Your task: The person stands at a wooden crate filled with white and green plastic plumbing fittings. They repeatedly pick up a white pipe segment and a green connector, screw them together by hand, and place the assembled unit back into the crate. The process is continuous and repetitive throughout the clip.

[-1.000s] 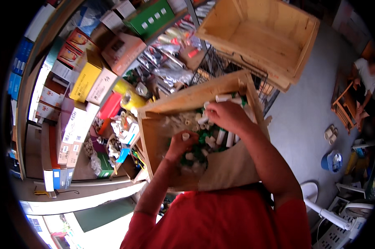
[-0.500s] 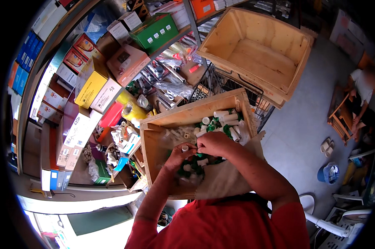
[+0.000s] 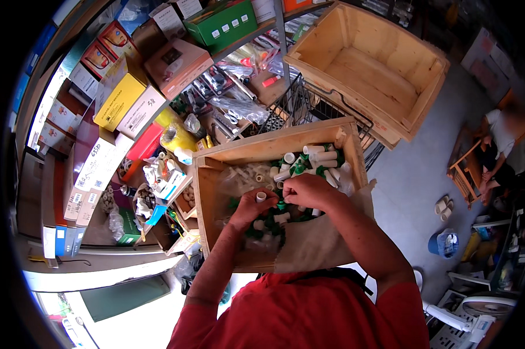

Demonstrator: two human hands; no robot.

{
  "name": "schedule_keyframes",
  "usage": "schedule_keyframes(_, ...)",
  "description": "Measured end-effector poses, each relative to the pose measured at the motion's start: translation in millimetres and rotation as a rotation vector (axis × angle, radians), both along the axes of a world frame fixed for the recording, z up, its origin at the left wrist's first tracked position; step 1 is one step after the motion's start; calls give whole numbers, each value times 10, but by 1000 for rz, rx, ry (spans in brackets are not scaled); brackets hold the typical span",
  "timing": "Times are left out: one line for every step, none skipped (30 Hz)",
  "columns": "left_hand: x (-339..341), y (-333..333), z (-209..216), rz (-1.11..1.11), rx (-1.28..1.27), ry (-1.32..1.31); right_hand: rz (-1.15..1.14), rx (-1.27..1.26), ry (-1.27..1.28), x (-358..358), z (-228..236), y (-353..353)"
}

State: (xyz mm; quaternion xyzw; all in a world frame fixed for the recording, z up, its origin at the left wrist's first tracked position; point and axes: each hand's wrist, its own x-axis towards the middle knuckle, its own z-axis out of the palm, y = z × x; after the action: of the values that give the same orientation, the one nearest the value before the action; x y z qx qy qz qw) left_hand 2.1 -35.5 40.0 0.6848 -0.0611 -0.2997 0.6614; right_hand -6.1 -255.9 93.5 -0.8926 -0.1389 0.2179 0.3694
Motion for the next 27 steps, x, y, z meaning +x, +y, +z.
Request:
schedule_keyframes(-4,-5,2,15,-19,-17,3,2,-38,-5,-9,-3)
schedule_keyframes(-5,-3,-15,10,-12,-29,-2,3,-32,-13,-27,1)
schedule_keyframes(-7,1,-48,5,-5,-41,-8,4,-26,-27,-57,9)
schedule_keyframes(2,-10,-40,-2,1,-58,-16,4,-24,-34,-75,10)
schedule_keyframes(-1,-21,-30,-6,22,-61,-21,9,-33,-48,-96,8)
schedule_keyframes(-14,-34,-17,-11,43,-64,-27,13,-42,-69,-118,5)
schedule_keyframes(-35,-40,-1,-12,65,-69,-29,18,-52,-81,-111,18)
schedule_keyframes(-39,-43,-120,-16,6,-78,-27,-12,-6,-93,-96,29)
schedule_keyframes(-52,-47,-170,-11,4,-101,-25,-60,-58,-132,-72,50)
schedule_keyframes(-64,-51,-173,-5,5,-120,-22,-105,-107,-190,-30,95)
schedule_keyframes(-72,-49,-176,1,5,-139,-20,-151,-156,-246,-4,141)
schedule_keyframes(-81,-41,-178,-6,30,-166,-6,-150,-202,-294,2,191)
schedule_keyframes(-89,-35,-126,-16,57,-193,-29,-177,-209,-351,-13,227)
schedule_keyframes(-93,-33,-94,-25,84,-220,-53,-205,-215,-406,-46,257)
schedule_keyframes(-94,-47,-113,-26,86,-258,-77,-232,-221,-449,-65,274)
schedule_keyframes(-111,-51,-133,-24,94,-294,-97,-233,-226,-484,-80,299)
schedule_keyframes(-116,-52,-148,-22,102,-330,-106,-195,-243,-503,-117,306)
schedule_keyframes(-116,-40,-161,-11,111,-305,-114,-157,-260,-509,-177,297)
schedule_keyframes(-124,-48,-115,-8,119,-280,-129,-120,-275,-521,-224,270)
schedule_keyframes(-127,-61,-92,-5,127,-254,-143,-31,-201,-505,-258,233)
schedule_keyframes(-134,-78,-110,6,105,-236,-156,59,-127,-466,-284,188)
schedule_keyframes(-137,-77,-126,23,88,-220,-163,153,-54,-415,-291,163)
schedule_keyframes(-134,-79,-137,40,70,-203,-142,125,-56,-377,-285,140)
schedule_keyframes(-125,-89,-145,47,63,-196,-121,96,-58,-341,-279,119)
schedule_keyframes(-123,-98,-149,53,57,-186,-100,69,-57,-324,-285,117)
schedule_keyframes(-120,-103,-153,59,51,-177,-107,71,-46,-317,-288,124)
schedule_keyframes(-115,-101,-178,59,52,-208,-114,73,-35,-312,-284,134)
